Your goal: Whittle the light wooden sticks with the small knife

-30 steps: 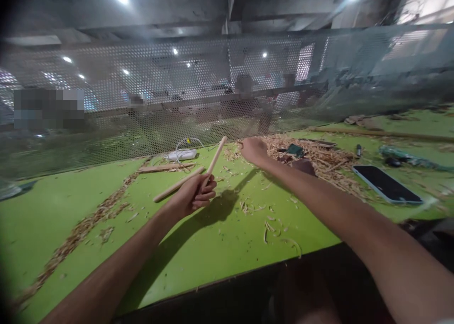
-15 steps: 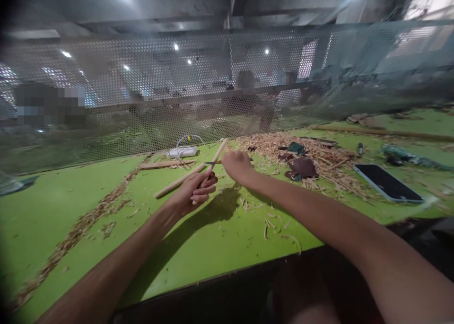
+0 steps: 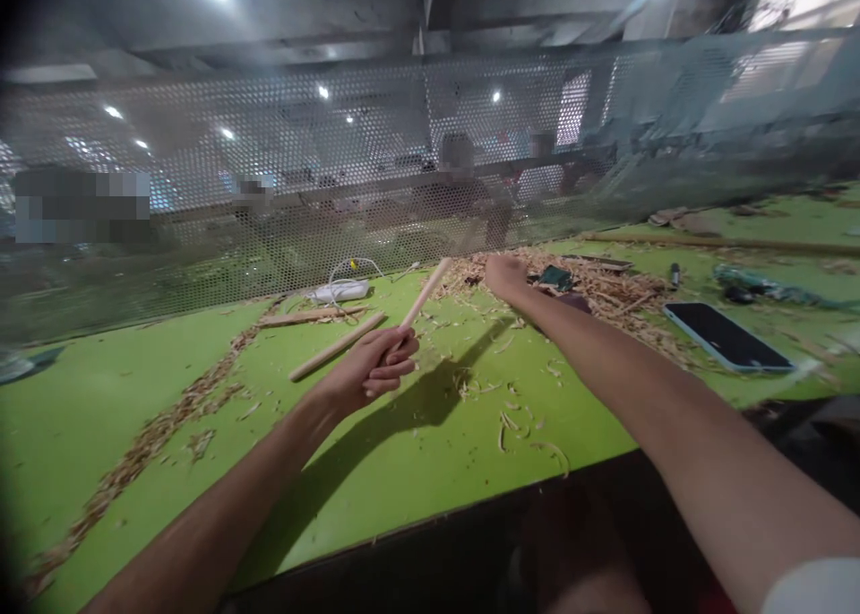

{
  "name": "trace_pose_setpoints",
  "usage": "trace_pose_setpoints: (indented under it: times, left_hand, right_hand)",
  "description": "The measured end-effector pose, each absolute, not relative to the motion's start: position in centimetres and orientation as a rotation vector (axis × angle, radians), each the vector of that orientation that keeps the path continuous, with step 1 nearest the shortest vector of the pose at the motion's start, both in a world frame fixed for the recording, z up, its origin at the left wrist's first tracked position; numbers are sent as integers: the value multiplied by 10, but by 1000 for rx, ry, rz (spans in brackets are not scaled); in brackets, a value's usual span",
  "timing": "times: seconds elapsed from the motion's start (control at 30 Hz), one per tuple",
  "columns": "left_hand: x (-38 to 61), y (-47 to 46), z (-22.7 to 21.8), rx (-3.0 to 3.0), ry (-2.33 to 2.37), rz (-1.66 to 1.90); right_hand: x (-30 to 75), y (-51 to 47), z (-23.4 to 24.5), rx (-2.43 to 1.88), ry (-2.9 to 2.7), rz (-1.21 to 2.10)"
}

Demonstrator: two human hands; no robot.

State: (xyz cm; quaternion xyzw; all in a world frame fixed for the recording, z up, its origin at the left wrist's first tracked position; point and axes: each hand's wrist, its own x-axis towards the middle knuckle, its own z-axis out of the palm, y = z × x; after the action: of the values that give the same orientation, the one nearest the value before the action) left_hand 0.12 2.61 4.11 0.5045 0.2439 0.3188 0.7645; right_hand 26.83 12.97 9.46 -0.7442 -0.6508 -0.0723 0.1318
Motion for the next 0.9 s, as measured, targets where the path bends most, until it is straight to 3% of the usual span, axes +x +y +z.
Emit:
trace_pose_setpoints:
  times: [0.27,0.63,0.9]
  left_hand:
    - [-5,36,37,981,533,709]
    - [-5,26,48,1034,531,811]
    - [-3,23,55,1052,642,853]
  right_hand:
    - [196,81,79,-1894,-2246,-38]
    - [175,74,72,-1761,-2497,-496]
    - [166,84,77,-1839,-2404,-294]
